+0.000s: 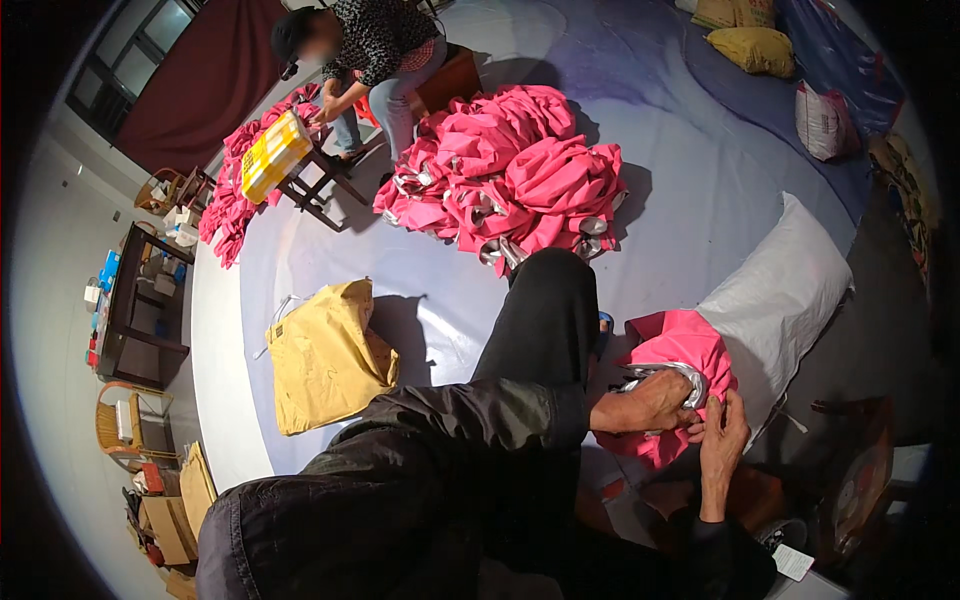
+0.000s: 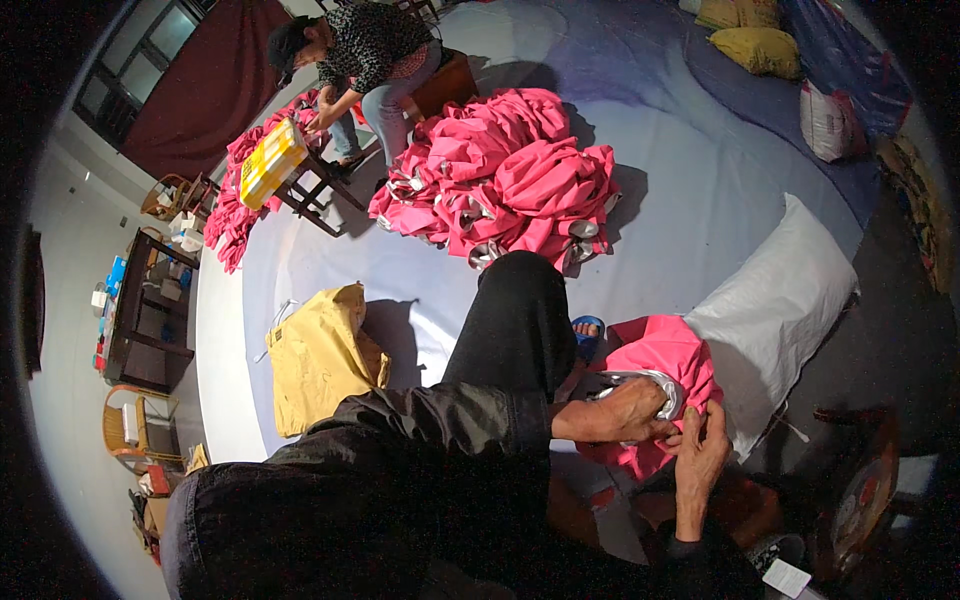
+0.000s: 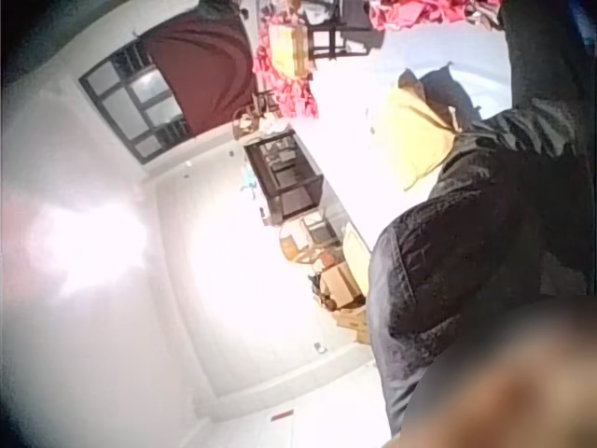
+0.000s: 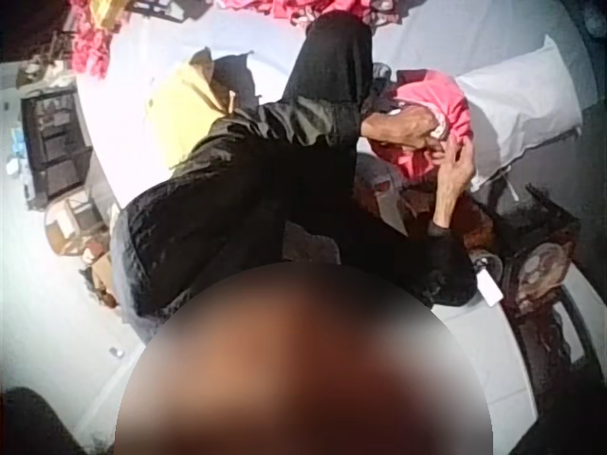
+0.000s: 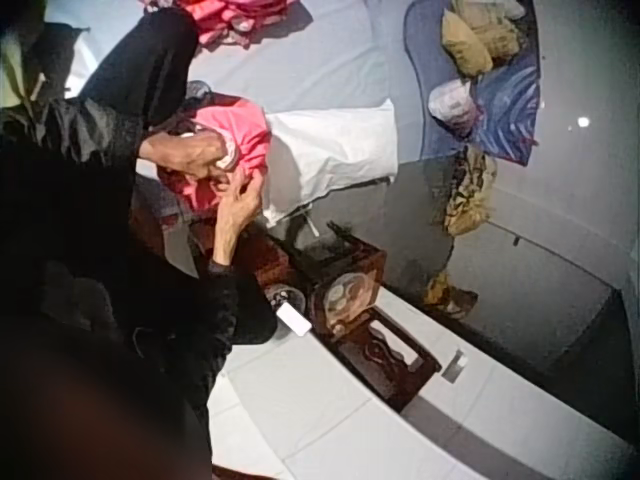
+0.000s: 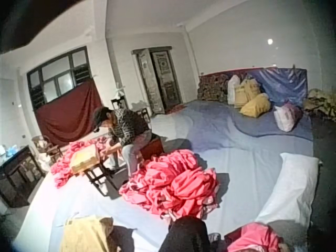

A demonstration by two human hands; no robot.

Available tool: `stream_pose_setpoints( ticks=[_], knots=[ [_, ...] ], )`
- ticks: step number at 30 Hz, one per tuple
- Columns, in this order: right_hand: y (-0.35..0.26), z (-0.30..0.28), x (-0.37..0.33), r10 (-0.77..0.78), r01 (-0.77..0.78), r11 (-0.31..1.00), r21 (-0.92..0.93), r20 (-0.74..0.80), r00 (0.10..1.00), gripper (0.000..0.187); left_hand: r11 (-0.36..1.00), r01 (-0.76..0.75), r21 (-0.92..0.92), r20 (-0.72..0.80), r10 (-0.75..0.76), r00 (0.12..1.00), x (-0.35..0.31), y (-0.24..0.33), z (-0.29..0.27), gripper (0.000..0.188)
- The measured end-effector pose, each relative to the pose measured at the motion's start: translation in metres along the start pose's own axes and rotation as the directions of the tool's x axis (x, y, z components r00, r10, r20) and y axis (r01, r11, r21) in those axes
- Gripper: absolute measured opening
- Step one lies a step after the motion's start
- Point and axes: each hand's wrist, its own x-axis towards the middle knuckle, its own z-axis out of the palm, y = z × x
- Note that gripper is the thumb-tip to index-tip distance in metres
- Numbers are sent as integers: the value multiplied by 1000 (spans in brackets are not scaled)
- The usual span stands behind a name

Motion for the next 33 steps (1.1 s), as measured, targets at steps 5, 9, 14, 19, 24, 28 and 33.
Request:
stream_pose_setpoints(
  ticks=[5,9,14,19,24,28,33],
  knots=[
    [3,-8,3,-17,16,999,-43,-11,1000,30,999,23,22,-36,-23,999,4,1,2,36],
    [11,-11,6,-80,77,987,-140,-14,997,29,999,33,19,-55,-32,998,4,0,2,38],
    [8,-12,6,-102,98,988,-117,-23,995,28,1000,-16,-5,-129,15,992,6,-5,4,41],
    [5,-11,6,-104,101,990,-99,-21,994,28,999,-28,-41,-222,18,975,5,-2,3,42],
    [11,-15,7,-79,77,995,-65,-34,996,29,985,78,-152,-170,-104,980,7,11,-6,46],
    [5,-16,6,-100,97,990,-106,-24,995,28,968,176,-181,-156,-205,966,7,16,-11,50],
    [9,-14,5,-137,132,985,-113,-44,990,28,949,177,-262,-208,-234,950,8,14,-8,50]
  ],
)
